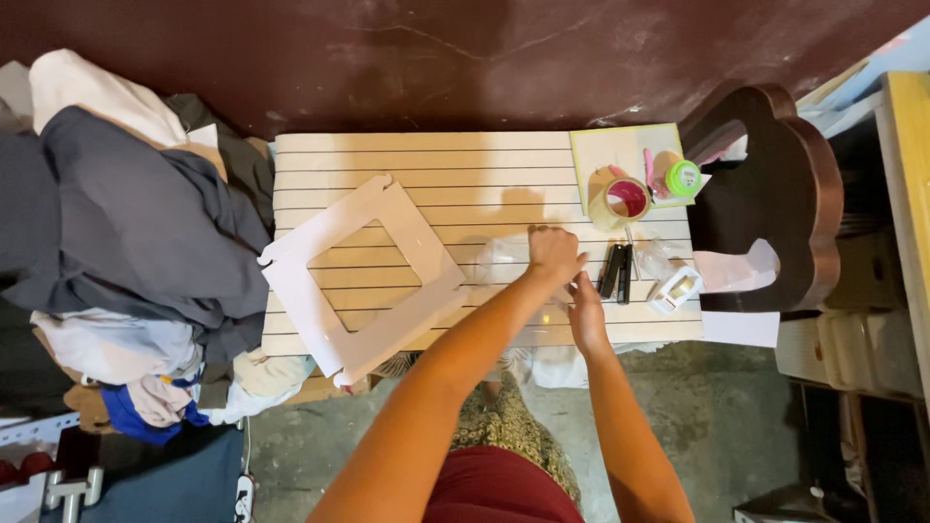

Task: The person places a boxed cake into a refrigerator and then assembles packaging by folding white cardboard frames and attaching clear plastic sheets at a table.

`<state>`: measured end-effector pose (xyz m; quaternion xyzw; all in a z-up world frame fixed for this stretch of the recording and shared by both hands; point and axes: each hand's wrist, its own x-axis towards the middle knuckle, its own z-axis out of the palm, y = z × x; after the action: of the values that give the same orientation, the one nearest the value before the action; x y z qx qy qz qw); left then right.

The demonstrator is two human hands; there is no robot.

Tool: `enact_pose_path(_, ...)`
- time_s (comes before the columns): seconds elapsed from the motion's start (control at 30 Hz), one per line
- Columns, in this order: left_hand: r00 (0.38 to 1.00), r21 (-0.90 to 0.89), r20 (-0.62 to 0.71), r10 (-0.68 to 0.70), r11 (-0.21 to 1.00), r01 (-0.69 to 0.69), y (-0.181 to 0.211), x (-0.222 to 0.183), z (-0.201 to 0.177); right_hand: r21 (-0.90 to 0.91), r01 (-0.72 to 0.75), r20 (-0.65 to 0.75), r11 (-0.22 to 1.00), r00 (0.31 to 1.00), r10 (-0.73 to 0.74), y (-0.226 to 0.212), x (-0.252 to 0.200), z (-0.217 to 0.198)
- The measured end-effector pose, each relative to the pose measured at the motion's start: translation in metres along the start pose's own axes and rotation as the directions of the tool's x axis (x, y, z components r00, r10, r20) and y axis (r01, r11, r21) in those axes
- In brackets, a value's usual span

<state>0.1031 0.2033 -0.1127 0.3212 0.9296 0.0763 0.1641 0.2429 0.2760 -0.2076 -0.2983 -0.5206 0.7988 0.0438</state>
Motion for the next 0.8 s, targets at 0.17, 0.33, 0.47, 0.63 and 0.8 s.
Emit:
enact_pose_path(0.17,0.973,-0.107,-0.232,0.020,0.993,-0.046,-0.015,0.008,0.014,0.050,0.083,-0.046,0.995,0.996,-0.081,-0.029,-0.027,-0.025)
enact_pose_path(0.33,0.981,-0.861,0.047,0.186,0.506,-0.055,-0.097,0.004,-0.037,-0.124,0.110,-0.169,0.986,0.977,-0.130,-0.062,-0.032,-0.051)
enact_pose_path(0.47,0.897,-0.987,-0.007,0.442,-0.146,0.064,-0.161,-0.005,-0.046,-0.085,0.065,-0.109,0.994,0.991,-0.074,-0.081,-0.013,-0.039)
enact_pose_path(0.63,0.976,-0.920,0.219,0.019,-0.329,0.213,-0.196,0.009,0.061,-0.016,0.128,0.042,0.992,0.991,-0.128,-0.063,0.015,-0.004)
enact_pose_path(0.8,0.881,-0.944,-0.185,-0.436,0.327,-0.036,-0.207,-0.007,0.128,-0.276,0.037,-0.053,0.960,0.997,-0.053,-0.031,0.007,0.033)
